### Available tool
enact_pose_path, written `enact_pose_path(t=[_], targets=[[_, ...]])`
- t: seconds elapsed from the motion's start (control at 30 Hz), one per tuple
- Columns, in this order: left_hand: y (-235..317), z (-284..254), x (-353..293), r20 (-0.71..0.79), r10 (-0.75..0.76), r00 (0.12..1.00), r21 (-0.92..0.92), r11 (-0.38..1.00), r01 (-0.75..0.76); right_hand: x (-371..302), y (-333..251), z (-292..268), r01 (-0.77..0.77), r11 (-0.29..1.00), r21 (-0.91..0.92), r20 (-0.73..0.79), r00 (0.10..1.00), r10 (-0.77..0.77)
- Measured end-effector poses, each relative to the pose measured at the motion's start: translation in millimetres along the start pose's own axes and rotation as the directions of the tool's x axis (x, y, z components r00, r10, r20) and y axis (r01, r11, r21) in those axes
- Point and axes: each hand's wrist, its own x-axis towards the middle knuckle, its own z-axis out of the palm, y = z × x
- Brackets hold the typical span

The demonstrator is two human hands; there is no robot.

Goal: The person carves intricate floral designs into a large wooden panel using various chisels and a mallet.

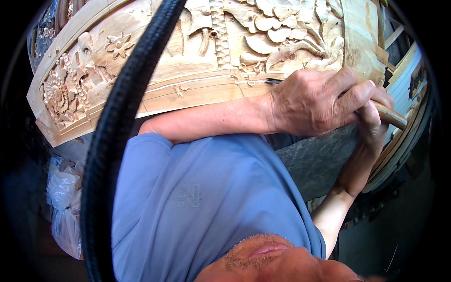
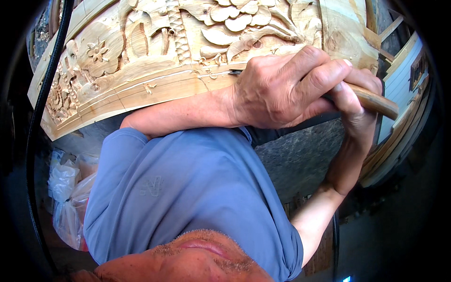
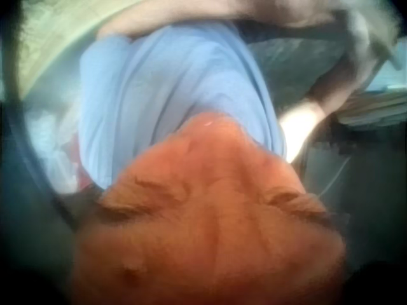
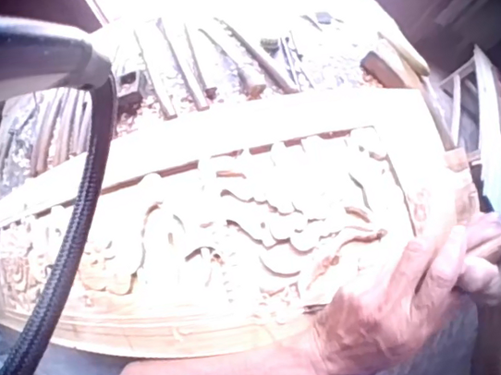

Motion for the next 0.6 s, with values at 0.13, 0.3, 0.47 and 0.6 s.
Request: enact_pose_path(t=[0.13,0.3,0.47,0.6], targets=[[3,-3,3,0.055,-0.028,0.998,0.011,1.0,0.027,3,10,-1,-0.189,0.956,0.225,0.111,0.98,0.168],[-5,-16,-9,0.027,-0.041,0.999,0.167,0.985,0.036,22,4,37,-0.141,0.944,0.298,0.087,0.989,0.121],[6,-13,-6,0.029,0.049,0.998,0.162,0.985,-0.053,-15,9,38,0.121,0.986,0.117,-0.216,0.972,-0.093],[37,-19,-31,0.139,0.216,0.966,0.081,0.97,-0.229,-54,-11,24,0.237,0.958,0.163,-0.263,0.946,-0.189]])
